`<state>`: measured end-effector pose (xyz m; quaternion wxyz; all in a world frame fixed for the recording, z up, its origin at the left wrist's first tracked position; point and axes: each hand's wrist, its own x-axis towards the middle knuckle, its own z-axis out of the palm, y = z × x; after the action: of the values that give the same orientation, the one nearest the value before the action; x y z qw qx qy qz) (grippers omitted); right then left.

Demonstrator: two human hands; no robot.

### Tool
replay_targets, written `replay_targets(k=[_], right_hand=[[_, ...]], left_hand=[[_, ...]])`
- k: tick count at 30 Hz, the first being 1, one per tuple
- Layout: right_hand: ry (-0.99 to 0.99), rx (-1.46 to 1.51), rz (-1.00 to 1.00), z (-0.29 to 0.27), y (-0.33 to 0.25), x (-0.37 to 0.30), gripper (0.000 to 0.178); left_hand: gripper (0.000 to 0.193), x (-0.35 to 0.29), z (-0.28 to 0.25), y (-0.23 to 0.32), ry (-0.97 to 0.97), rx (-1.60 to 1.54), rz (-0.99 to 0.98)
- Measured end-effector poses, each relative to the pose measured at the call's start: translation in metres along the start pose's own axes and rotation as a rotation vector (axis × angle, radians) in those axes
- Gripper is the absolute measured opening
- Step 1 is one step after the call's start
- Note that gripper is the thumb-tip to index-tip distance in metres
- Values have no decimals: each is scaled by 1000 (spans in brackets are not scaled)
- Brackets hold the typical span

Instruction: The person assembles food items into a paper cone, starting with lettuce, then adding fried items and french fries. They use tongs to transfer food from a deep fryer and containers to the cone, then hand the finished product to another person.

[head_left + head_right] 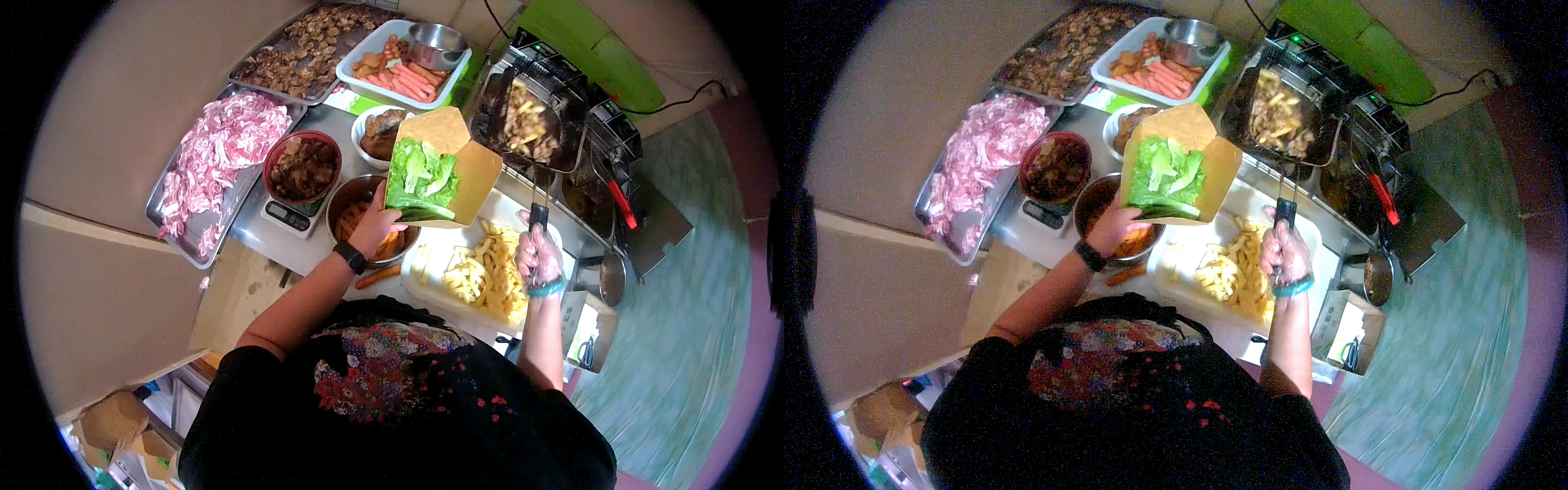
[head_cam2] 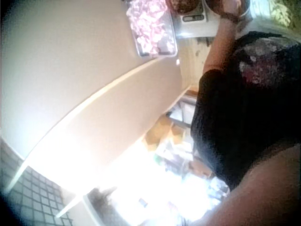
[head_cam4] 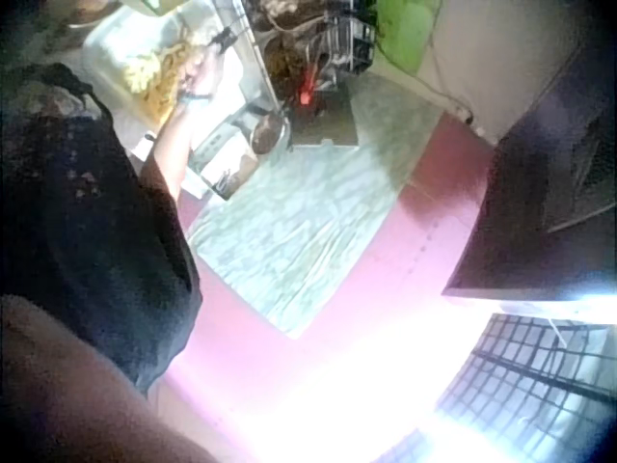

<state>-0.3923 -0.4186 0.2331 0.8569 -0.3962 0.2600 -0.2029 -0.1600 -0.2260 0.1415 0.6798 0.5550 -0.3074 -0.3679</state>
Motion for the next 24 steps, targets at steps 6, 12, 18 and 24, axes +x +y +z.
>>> replay_targets(k=[6, 12, 18, 24], right_hand=[[41, -197, -103, 23, 24, -36, 41], [166, -436, -197, 31, 58, -42, 35], [308, -1257, -626, -1, 85, -25, 31], [312, -1264, -769, -17, 102, -13, 31]], left_hand=[[67, 2, 11, 16, 67, -349, -214], [59, 2, 15, 17, 42, -305, -153], [64, 7, 17, 10, 96, -244, -175], [52, 2, 24, 22, 138, -353, -231]])
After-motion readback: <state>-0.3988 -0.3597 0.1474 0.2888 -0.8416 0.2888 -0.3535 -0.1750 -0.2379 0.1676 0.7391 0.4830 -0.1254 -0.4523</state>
